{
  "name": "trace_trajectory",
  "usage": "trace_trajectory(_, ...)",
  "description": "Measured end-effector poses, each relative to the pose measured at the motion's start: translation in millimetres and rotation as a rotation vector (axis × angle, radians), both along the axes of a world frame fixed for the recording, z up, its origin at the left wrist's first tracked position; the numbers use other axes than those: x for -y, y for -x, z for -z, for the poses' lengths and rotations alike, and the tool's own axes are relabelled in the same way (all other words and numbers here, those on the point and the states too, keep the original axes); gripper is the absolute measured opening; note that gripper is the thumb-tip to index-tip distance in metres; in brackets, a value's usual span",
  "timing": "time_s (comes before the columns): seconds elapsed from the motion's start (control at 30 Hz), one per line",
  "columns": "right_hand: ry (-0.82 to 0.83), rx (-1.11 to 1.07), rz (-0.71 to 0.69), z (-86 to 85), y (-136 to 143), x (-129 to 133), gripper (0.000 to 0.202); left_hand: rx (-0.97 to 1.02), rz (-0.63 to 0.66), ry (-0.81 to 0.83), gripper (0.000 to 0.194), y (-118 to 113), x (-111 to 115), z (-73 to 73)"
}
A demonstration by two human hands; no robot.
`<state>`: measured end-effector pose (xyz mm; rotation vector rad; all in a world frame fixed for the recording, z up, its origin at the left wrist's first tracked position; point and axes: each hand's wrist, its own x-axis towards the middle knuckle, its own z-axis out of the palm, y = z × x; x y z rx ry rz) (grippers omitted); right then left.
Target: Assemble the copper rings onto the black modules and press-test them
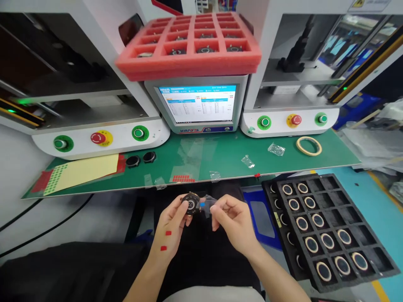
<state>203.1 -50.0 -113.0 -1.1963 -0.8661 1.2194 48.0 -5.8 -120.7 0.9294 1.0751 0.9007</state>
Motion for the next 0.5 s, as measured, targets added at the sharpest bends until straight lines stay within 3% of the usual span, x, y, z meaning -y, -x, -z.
trace_trajectory(0.17,0.003,0.160,-0.155,0.8,-5,-1,0.029,-0.029,0.099,0.025,0.035,4,2,-1.3)
trace_trajectory(0.37,-0.006,0.508,-0.456,-17.8,-20,-17,0.026,0.032,0.198,0.127,0.047,6,2,-3.1)
trace_trajectory(0.5,0.032,0.589,-0.515,-20.9,-16,-22,0.024,0.074,0.198,0.126,0.063,6,4,-2.6)
